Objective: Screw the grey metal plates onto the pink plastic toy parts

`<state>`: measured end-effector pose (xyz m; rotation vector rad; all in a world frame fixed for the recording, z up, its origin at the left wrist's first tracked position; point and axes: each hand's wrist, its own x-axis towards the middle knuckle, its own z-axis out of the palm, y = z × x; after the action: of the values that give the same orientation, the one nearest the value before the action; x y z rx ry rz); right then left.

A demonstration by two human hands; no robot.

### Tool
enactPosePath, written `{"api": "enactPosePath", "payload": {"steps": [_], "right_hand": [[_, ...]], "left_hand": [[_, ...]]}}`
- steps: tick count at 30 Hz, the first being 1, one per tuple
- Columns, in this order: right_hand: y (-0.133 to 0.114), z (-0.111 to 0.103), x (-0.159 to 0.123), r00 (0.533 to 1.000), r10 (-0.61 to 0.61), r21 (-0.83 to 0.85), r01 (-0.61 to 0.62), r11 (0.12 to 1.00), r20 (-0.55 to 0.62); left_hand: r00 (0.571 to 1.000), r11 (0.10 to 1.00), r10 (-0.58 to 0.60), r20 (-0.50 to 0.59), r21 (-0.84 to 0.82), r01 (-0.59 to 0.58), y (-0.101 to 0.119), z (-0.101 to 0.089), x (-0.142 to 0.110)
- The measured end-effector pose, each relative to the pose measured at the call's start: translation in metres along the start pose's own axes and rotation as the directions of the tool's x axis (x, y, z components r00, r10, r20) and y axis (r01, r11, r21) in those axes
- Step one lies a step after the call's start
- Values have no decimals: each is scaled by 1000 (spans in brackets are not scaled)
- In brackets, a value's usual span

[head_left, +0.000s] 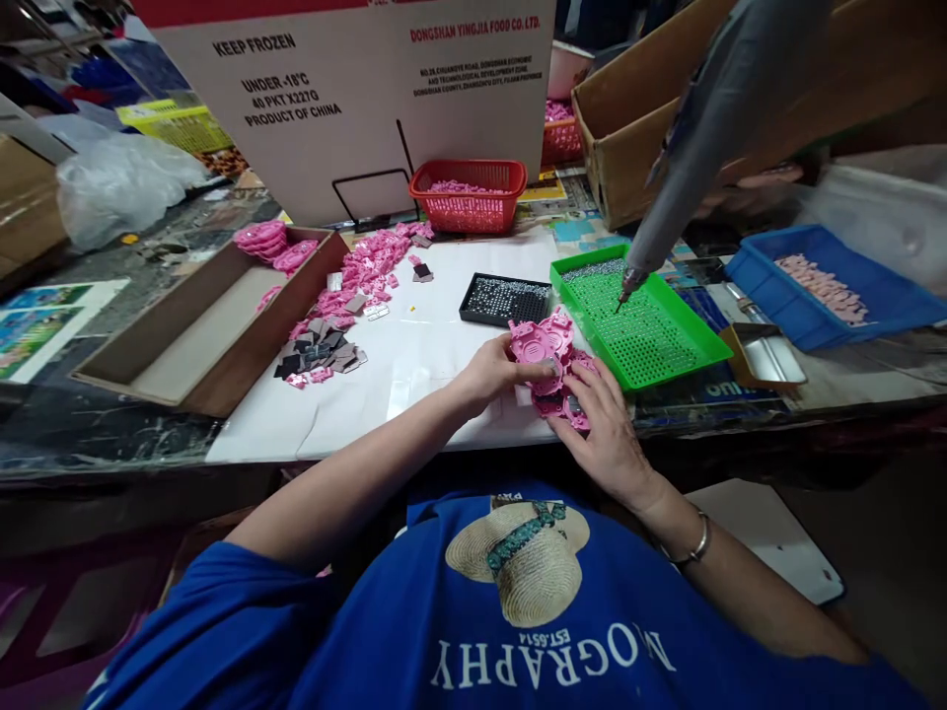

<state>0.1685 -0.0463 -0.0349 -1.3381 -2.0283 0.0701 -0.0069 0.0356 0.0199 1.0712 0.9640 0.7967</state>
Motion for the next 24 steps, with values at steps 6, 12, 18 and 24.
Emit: {"api": "enactPosePath", "payload": {"steps": [6, 12, 18, 24], "right_hand": [[1, 1, -3, 999, 26, 16, -27, 1000, 19], [-5, 3, 2, 998, 66, 174, -62, 983, -21], [-17, 12, 6, 999, 43, 212, -36, 977, -27], [-31, 20, 21, 994, -99, 250, 105, 963, -35]], "left_hand": [[995, 999, -32, 93, 30, 29, -1, -7, -5], [993, 993, 76, 87, -92, -68, -3, -3, -12], [999, 935, 25, 38, -353, -10, -10, -8, -26], [998, 874, 44, -53, -481, -64, -14, -22, -51]]}}
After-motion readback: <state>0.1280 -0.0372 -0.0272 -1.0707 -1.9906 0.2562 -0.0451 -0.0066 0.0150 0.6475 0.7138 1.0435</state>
